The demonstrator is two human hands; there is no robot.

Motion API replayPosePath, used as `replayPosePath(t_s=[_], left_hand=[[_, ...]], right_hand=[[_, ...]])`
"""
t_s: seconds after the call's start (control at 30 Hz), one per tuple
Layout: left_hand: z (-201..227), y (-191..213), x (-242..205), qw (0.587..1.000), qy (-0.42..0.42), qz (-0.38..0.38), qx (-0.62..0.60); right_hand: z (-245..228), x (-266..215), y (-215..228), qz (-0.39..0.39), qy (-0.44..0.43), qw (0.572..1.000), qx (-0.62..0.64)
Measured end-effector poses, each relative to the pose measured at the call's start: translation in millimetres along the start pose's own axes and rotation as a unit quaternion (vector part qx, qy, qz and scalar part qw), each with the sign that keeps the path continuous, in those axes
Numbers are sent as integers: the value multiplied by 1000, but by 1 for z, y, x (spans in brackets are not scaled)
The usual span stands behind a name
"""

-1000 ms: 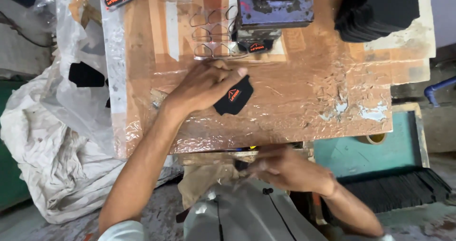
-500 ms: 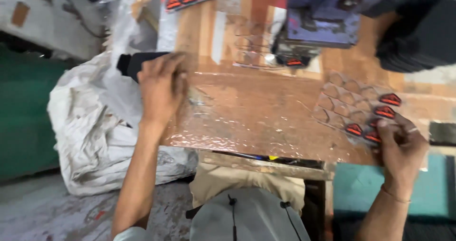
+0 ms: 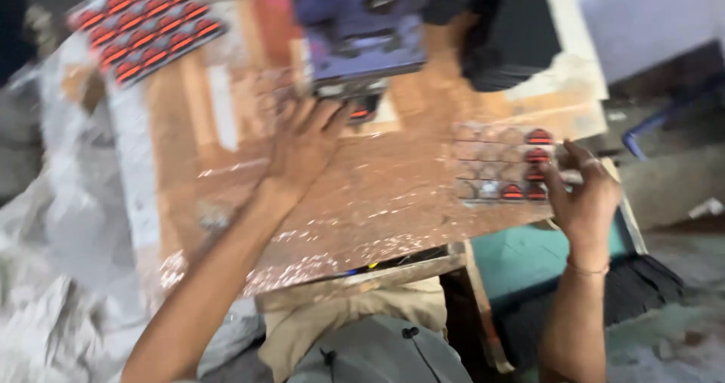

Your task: The person operates a manual press machine to stamp a logo onto small black rectangular objects. They repeatedly place the objects under the press, activate the machine, and then remove the stamped items, stacking them on the table.

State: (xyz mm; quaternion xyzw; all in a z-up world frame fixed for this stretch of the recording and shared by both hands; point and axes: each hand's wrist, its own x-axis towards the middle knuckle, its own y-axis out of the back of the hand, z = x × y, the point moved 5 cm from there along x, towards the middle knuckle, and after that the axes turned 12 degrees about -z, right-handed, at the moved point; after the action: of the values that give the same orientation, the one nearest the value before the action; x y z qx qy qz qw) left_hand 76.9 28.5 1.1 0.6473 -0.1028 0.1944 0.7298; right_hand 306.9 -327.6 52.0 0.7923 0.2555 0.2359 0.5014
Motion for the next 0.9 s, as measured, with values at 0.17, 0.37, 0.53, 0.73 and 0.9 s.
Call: replayPosePath(t_s=[0.17,0.37,0.53,0.73,0.9], left_hand=[[8,4,15,994,52,-93,14],[9,38,-25,988,98,-118,20],[27,77,-101,979,138,-127,-83],[-29,125,-141,952,293,-78,-49],[-20,124,-115,965,234,-111,-42]], right_hand=[[-97,55,45,76,181,979,-51],[-88,122,30,1,274,961,-45],[-109,115,48,-114,156,981,-1],[-118,-13,-85,-37,324,938,-122],[-201,-49,-98,-163,369,913,-59]])
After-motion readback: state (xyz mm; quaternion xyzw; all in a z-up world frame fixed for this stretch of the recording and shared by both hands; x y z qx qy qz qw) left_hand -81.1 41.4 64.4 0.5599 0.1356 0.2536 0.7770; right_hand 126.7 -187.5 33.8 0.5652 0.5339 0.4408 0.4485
